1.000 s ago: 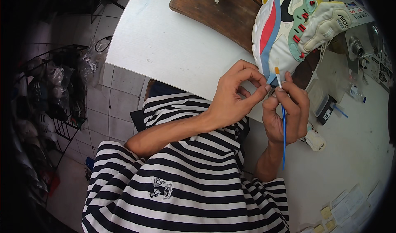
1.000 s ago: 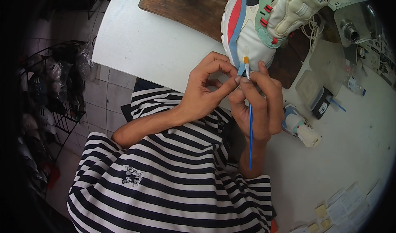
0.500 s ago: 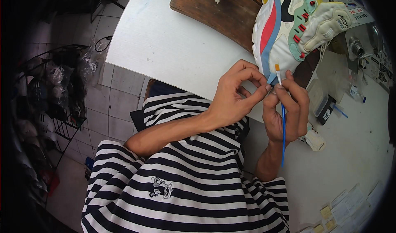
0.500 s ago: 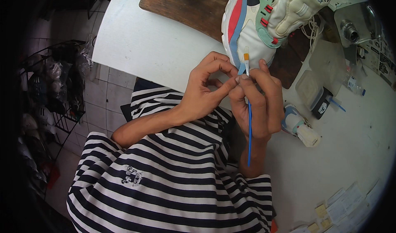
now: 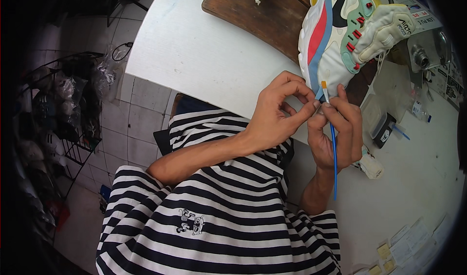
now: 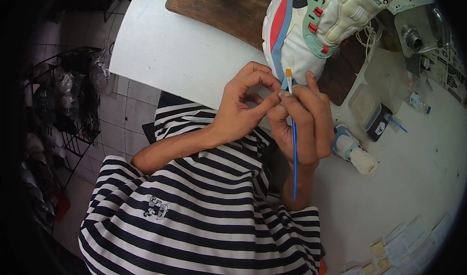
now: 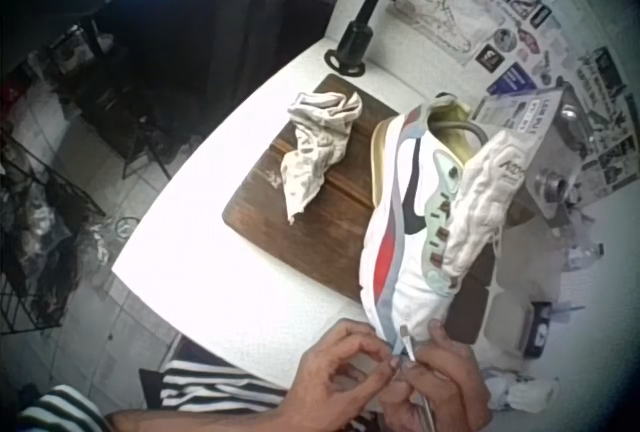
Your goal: Using a small paintbrush to apply blue paint to the midsole or accents of a sneaker.
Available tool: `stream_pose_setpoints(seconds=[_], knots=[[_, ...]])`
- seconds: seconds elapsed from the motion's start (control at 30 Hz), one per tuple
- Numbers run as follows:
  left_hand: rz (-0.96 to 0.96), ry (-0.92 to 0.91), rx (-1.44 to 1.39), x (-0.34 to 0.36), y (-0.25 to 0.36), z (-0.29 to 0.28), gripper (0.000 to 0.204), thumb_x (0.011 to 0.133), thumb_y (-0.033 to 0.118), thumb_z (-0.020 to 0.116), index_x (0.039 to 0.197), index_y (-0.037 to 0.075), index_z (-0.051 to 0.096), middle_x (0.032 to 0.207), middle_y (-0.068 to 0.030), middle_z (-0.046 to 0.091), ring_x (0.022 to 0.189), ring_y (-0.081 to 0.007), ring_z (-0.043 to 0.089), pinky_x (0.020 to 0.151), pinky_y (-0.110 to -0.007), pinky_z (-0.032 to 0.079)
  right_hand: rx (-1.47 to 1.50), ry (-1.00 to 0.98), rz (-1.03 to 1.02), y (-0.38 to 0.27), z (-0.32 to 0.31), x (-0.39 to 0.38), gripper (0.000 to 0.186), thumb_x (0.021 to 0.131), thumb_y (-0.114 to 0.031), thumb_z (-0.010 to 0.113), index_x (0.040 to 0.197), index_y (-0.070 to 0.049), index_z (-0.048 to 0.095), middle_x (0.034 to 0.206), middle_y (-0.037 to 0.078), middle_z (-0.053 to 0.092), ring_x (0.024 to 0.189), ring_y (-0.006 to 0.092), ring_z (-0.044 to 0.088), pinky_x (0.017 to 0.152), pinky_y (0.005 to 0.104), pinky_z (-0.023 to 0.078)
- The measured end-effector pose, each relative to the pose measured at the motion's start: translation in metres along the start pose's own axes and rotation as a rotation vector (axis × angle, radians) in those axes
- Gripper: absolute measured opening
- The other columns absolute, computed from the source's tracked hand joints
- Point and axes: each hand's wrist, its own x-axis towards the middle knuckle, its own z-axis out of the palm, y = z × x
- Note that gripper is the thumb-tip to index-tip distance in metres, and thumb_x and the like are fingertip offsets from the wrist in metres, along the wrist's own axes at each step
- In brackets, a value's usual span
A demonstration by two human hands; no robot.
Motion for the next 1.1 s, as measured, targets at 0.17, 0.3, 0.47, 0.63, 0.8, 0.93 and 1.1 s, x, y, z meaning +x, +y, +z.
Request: stream_pose_setpoints(seconds=[0.17, 0.3, 0.47, 0.63, 0.8, 0.93, 1.1], knots=[[-0.007, 0.002, -0.005, 0.0, -0.001, 0.0, 0.011, 0.091, 0.007, 0.074, 0.1, 0.003, 0.07, 0.113, -0.0043, 0.057, 0.099, -0.0103, 0.061, 0.069, -0.02, 0.053, -0.021, 0.03, -0.001, -0.003, -0.004, -0.001, 0.019, 0.079, 0.015, 0.067, 0.096, 0.007, 0.065, 0.095, 0.02, 0.067, 0.078, 0.0282, 0.069, 0.086, 0.0512, 0.065], [-0.002, -0.001, -0.004, 0.0, -0.001, 0.0, 0.011, 0.091, 0.007, 0.074, 0.1, 0.003, 0.07, 0.113, -0.0042, 0.057, 0.099, -0.0103, 0.061, 0.069, -0.021, 0.053, -0.048, 0.025, 0.0, -0.002, 0.001, 0.001, 0.019, 0.079, 0.015, 0.064, 0.096, 0.007, 0.065, 0.096, 0.02, 0.067, 0.079, 0.0283, 0.069, 0.086, 0.0522, 0.065], [-0.005, 0.0, -0.004, -0.001, -0.001, 0.0, 0.011, 0.091, 0.007, 0.074, 0.1, 0.003, 0.07, 0.113, -0.0043, 0.057, 0.098, -0.0104, 0.061, 0.069, -0.021, 0.053, 0.035, -0.014, 0.033, 0.0, -0.004, -0.004, 0.019, 0.08, 0.015, 0.064, 0.097, 0.007, 0.065, 0.097, 0.02, 0.066, 0.08, 0.0284, 0.069, 0.086, 0.0514, 0.065], [-0.003, 0.002, 0.006, -0.001, -0.002, 0.0, 0.011, 0.092, 0.009, 0.074, 0.101, 0.003, 0.07, 0.113, -0.0044, 0.057, 0.098, -0.0105, 0.061, 0.069, -0.021, 0.053, 0.017, 0.019, 0.037, -0.001, -0.002, -0.003, 0.019, 0.079, 0.015, 0.063, 0.096, 0.007, 0.065, 0.094, 0.019, 0.065, 0.082, 0.0284, 0.069, 0.087, 0.0531, 0.065], [-0.01, 0.003, -0.001, -0.001, -0.001, 0.001, 0.011, 0.092, 0.009, 0.074, 0.101, 0.003, 0.07, 0.113, -0.0046, 0.057, 0.097, -0.0102, 0.061, 0.068, -0.021, 0.052, 0.039, -0.007, 0.025, 0.0, -0.005, -0.004, 0.017, 0.081, 0.013, 0.062, 0.097, 0.007, 0.065, 0.095, 0.019, 0.065, 0.082, 0.0275, 0.069, 0.089, 0.0548, 0.064], [-0.029, 0.012, -0.015, -0.003, 0.003, 0.002, 0.01, 0.093, 0.009, 0.074, 0.1, 0.003, 0.07, 0.113, -0.0044, 0.056, 0.093, -0.0099, 0.061, 0.065, -0.02, 0.051, 0.303, 0.122, 0.214, 0.002, -0.021, 0.007, 0.016, 0.08, 0.013, 0.066, 0.095, 0.007, 0.066, 0.092, 0.017, 0.068, 0.076, 0.0233, 0.068, 0.091, 0.0504, 0.062], [-0.06, 0.0, -0.026, -0.003, 0.003, 0.006, 0.011, 0.095, 0.011, 0.072, 0.1, 0.002, 0.069, 0.114, -0.0042, 0.053, 0.089, -0.0093, 0.06, 0.061, -0.02, 0.054, 0.42, -0.102, 0.488, 0.017, -0.067, 0.05, 0.015, 0.08, 0.012, 0.069, 0.096, 0.009, 0.068, 0.094, 0.015, 0.07, 0.078, 0.0199, 0.067, 0.086, 0.037, 0.059]])
